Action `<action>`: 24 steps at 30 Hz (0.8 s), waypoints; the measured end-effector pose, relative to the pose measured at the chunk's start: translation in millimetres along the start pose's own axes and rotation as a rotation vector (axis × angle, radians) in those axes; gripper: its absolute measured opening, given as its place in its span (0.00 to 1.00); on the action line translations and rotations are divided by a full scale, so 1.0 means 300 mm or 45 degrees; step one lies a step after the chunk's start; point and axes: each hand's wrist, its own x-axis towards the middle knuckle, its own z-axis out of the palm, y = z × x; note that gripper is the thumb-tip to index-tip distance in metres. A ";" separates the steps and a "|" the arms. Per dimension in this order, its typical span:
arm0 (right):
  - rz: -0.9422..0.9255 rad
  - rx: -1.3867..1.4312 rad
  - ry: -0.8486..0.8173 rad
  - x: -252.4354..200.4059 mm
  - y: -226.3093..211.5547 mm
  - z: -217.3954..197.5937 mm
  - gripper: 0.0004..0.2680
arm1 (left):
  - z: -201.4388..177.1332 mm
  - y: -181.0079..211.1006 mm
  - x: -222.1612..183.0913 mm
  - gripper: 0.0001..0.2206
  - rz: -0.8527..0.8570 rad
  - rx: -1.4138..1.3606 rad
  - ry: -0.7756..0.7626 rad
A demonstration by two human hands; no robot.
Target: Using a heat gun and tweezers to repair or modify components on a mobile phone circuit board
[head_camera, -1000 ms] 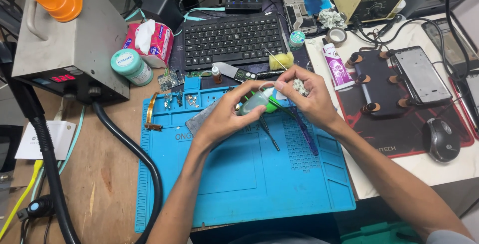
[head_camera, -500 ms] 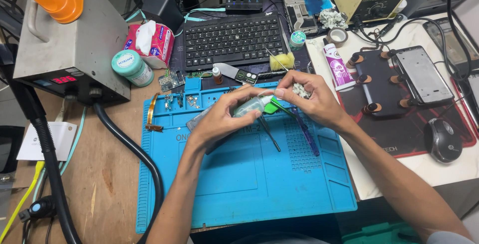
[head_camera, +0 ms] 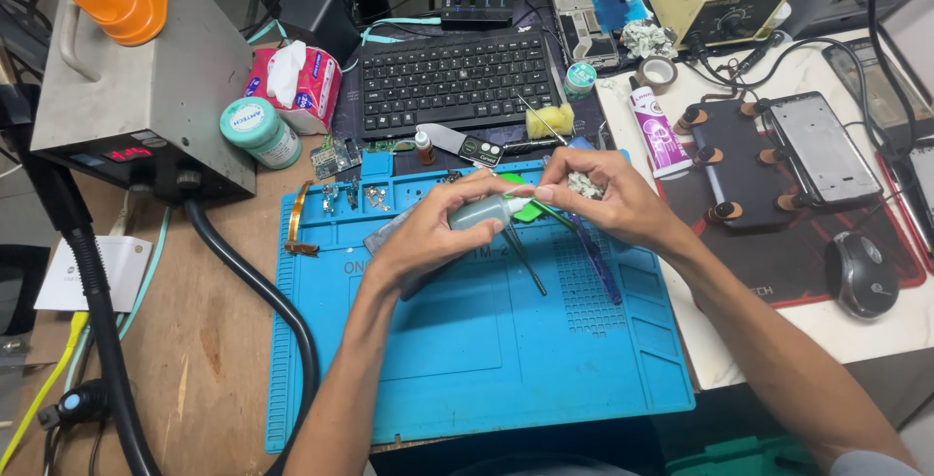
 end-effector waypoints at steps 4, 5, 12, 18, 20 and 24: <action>-0.009 0.009 -0.019 -0.002 -0.001 0.000 0.04 | -0.006 -0.006 0.003 0.20 -0.001 -0.016 -0.014; -0.008 0.001 -0.031 -0.003 -0.005 0.000 0.04 | -0.007 -0.010 0.003 0.20 -0.004 -0.012 -0.023; 0.033 0.037 -0.028 -0.006 0.012 -0.008 0.02 | 0.002 0.000 -0.008 0.20 -0.022 -0.032 0.015; 0.022 -0.077 0.056 -0.001 0.012 -0.004 0.02 | 0.012 -0.029 0.011 0.20 0.046 0.089 0.089; 0.018 -0.087 0.069 0.003 0.006 -0.002 0.02 | 0.012 -0.040 0.017 0.21 0.051 0.098 0.088; 0.043 -0.101 0.108 0.000 0.010 0.002 0.03 | 0.019 -0.015 0.018 0.21 0.056 0.065 0.110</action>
